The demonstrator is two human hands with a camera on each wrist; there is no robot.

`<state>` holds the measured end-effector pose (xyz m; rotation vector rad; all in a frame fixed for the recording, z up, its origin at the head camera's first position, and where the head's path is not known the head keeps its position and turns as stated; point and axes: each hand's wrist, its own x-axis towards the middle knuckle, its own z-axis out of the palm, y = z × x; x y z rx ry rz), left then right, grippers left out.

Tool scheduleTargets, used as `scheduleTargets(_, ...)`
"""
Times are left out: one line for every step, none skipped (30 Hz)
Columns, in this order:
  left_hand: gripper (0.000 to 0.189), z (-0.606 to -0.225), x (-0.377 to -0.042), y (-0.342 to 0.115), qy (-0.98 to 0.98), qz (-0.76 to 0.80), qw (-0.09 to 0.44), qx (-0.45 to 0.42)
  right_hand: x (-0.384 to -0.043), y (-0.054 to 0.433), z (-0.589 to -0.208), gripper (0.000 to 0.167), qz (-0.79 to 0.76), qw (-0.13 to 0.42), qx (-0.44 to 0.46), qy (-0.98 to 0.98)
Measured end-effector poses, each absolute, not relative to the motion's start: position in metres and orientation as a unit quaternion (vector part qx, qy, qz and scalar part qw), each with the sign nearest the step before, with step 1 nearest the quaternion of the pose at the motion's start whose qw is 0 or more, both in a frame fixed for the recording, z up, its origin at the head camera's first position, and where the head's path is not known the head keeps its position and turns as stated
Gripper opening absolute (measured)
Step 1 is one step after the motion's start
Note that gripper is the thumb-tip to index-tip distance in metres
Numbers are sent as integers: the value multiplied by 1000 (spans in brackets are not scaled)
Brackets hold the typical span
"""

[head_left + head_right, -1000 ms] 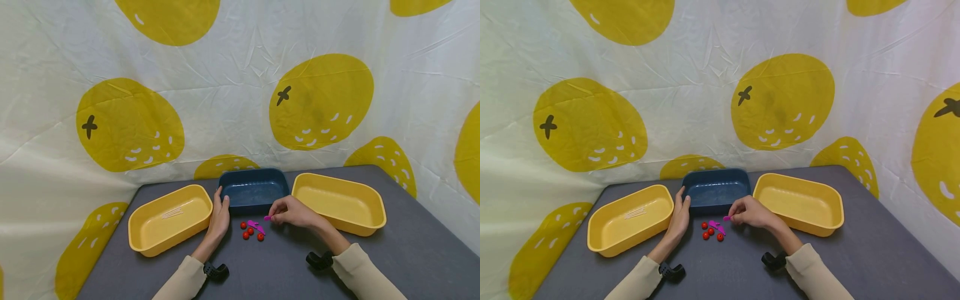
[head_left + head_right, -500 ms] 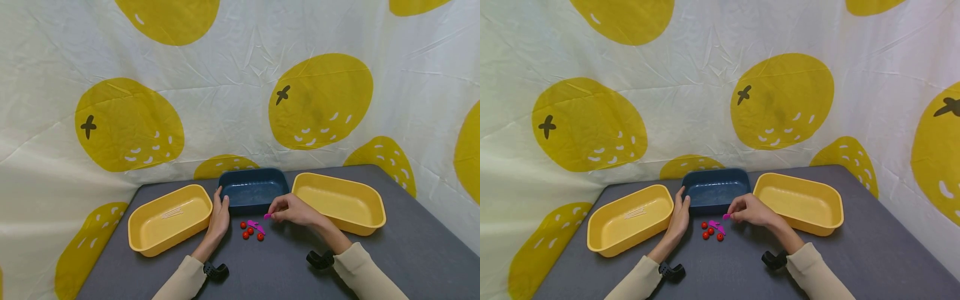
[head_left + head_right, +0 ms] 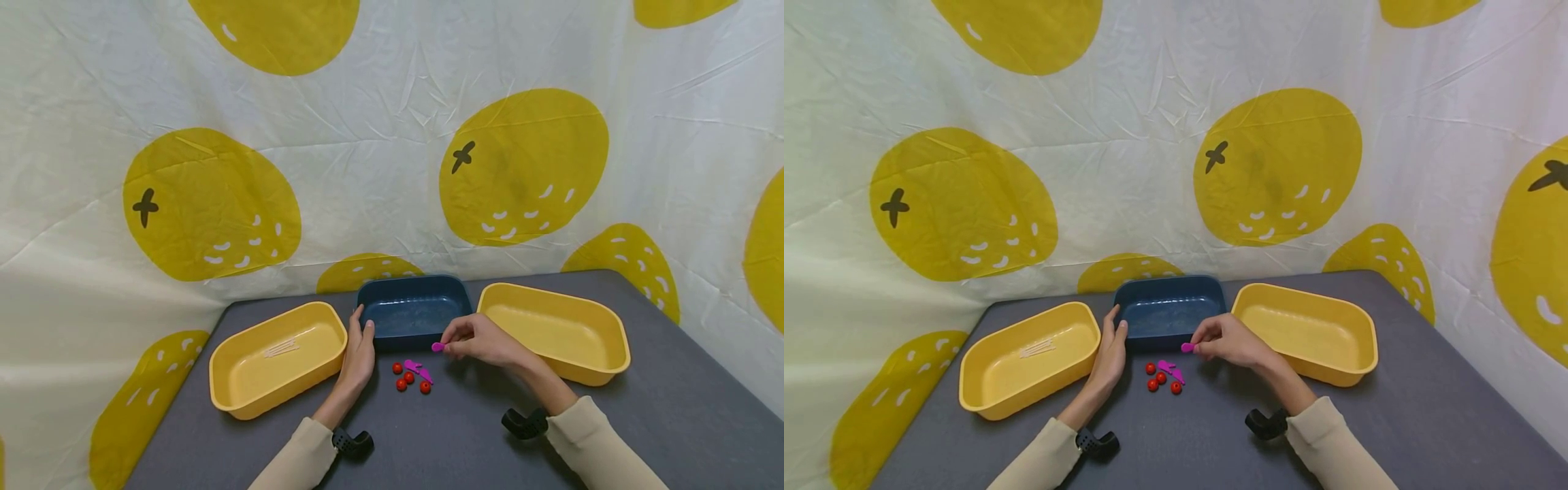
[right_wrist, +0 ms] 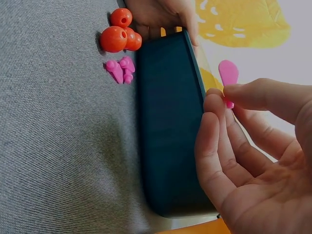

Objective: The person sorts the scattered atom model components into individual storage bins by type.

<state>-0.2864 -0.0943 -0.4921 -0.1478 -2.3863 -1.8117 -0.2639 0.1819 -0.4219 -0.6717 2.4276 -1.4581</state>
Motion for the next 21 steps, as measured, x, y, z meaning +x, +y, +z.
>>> scheduleTargets(66,-492,-286,-94,-793,-603,72,-50,-264,182,-421,13,-498,114,-227,829)
scheduleTargets(65,-492,-286,-94,-793,-603,72,-51,-264,182,-421,13,-499,113,-224,830)
scheduleTargets(65,-492,-286,-94,-792,-604,72,-50,-264,182,-420,13,-500,113,-222,829)
scheduleTargets(65,-492,-286,-94,-792,-605,72,-49,-263,182,-419,13,-500,112,-220,830)
scheduleTargets(65,-492,-286,-94,-792,-605,72,-48,-263,182,-419,13,-500,111,-219,830)
scheduleTargets(65,-492,-286,-94,-792,-605,72,-48,-263,182,-418,13,-499,110,-218,832)
scheduleTargets(65,-492,-286,-94,-792,-605,73,-48,-262,182,-417,13,-497,107,-217,833)
scheduleTargets(65,-492,-286,-94,-793,-603,73,-48,-262,182,-416,13,-496,106,-216,834)
scheduleTargets(65,-492,-286,-94,-793,-603,73,-47,-262,182,-416,13,-496,104,-214,835)
scheduleTargets(65,-492,-286,-94,-794,-602,72,-45,-261,183,-416,13,-494,102,-212,837)
scheduleTargets(65,-492,-286,-94,-795,-601,72,-44,-261,183,-415,13,-493,100,-210,838)
scheduleTargets(65,-492,-286,-94,-795,-601,72,-44,-261,183,-415,13,-493,99,-208,839)
scheduleTargets(65,-491,-286,-94,-796,-600,71,-42,-261,183,-415,13,-494,99,-206,839)
scheduleTargets(64,-491,-287,-94,-797,-599,69,-41,-261,184,-415,13,-495,100,-204,839)
scheduleTargets(64,-491,-286,-94,-797,-598,69,-39,-261,184,-415,13,-496,100,-203,839)
scheduleTargets(64,-491,-287,-94,-798,-598,69,-39,-261,184,-415,13,-496,100,-201,839)
scheduleTargets(63,-491,-287,-94,-798,-597,69,-38,-261,184,-415,14,-498,101,-200,838)
scheduleTargets(63,-491,-286,-94,-798,-598,69,-39,-261,184,-415,14,-499,102,-199,837)
scheduleTargets(63,-490,-286,-94,-798,-597,68,-38,-261,184,-415,14,-500,102,-198,837)
scheduleTargets(63,-491,-286,-93,-798,-597,68,-38,-261,184,-415,14,-501,102,-196,837)
scheduleTargets(63,-491,-286,-93,-799,-597,68,-37,-261,184,-416,14,-501,103,-195,837)
